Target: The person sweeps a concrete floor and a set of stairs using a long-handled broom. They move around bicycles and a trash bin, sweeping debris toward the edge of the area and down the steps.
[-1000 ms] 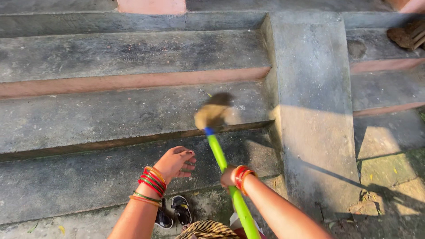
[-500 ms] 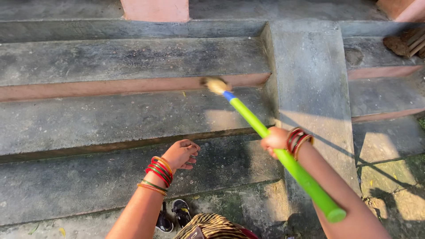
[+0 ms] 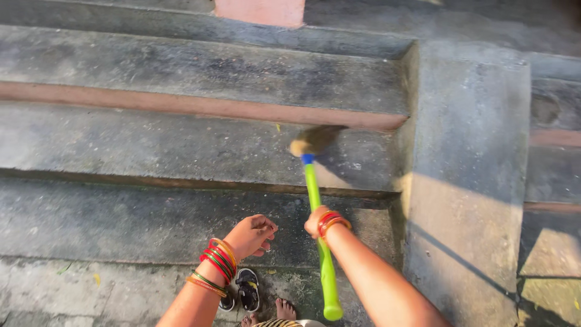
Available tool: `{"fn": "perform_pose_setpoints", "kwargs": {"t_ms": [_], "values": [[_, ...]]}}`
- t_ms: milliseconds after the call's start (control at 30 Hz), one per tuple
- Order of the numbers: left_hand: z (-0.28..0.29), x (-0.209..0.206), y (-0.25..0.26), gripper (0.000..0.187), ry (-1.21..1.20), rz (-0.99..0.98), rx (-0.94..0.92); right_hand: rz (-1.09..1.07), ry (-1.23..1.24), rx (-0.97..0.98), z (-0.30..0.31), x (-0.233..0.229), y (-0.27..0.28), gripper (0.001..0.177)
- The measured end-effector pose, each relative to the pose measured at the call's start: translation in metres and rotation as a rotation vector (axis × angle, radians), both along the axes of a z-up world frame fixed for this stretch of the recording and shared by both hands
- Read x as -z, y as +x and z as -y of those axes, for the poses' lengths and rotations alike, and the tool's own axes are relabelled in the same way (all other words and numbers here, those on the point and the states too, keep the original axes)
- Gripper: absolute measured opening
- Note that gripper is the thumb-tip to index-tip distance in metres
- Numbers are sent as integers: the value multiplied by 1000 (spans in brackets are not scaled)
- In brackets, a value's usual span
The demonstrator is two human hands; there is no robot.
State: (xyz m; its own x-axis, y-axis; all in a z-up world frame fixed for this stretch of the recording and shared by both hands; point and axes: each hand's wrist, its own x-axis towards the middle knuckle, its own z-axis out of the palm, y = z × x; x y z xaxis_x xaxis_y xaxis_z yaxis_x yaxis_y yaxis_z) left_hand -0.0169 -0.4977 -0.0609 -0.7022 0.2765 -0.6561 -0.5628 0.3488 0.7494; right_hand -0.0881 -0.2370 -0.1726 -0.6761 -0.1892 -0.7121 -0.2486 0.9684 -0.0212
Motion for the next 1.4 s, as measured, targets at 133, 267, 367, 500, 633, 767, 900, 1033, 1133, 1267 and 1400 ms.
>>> {"fn": "perform_pose_setpoints", "kwargs": {"t_ms": [133, 267, 367, 500, 633, 767, 900, 1033, 1133, 1267, 1400], "values": [[22, -3, 10, 25, -10, -12, -91, 53, -26, 353, 106, -2, 32, 68], [40, -10, 8, 27, -43, -4, -164, 74, -173, 334, 135, -49, 36, 54], [53, -12, 5, 26, -22, -34, -214, -41, -197, 299, 130, -90, 28, 43], [69, -9, 5, 26, 55, -44, -226, -86, -127, 298, 89, -140, 2, 38], [98, 1, 14, 23, 48, -31, -210, -85, -102, 440, 58, -149, -8, 37], [142, 10, 20, 21, 78, -51, -241, 112, -219, 681, 95, -122, 11, 29], [191, 14, 30, 22, 119, 3, -307, 89, -164, 436, 196, -91, 59, 31], [239, -6, 22, 22, 74, -13, -363, 145, -16, 111, 286, -109, 76, 27], [269, -32, 7, 24, 74, -73, -417, 146, -230, 182, 313, -149, 47, 18], [291, -53, 1, 26, 82, -170, -450, 127, -431, 424, 307, -181, 1, 13], [303, -58, 7, 27, 76, -204, -429, -80, -323, 383, 281, -182, -42, 13]]}}
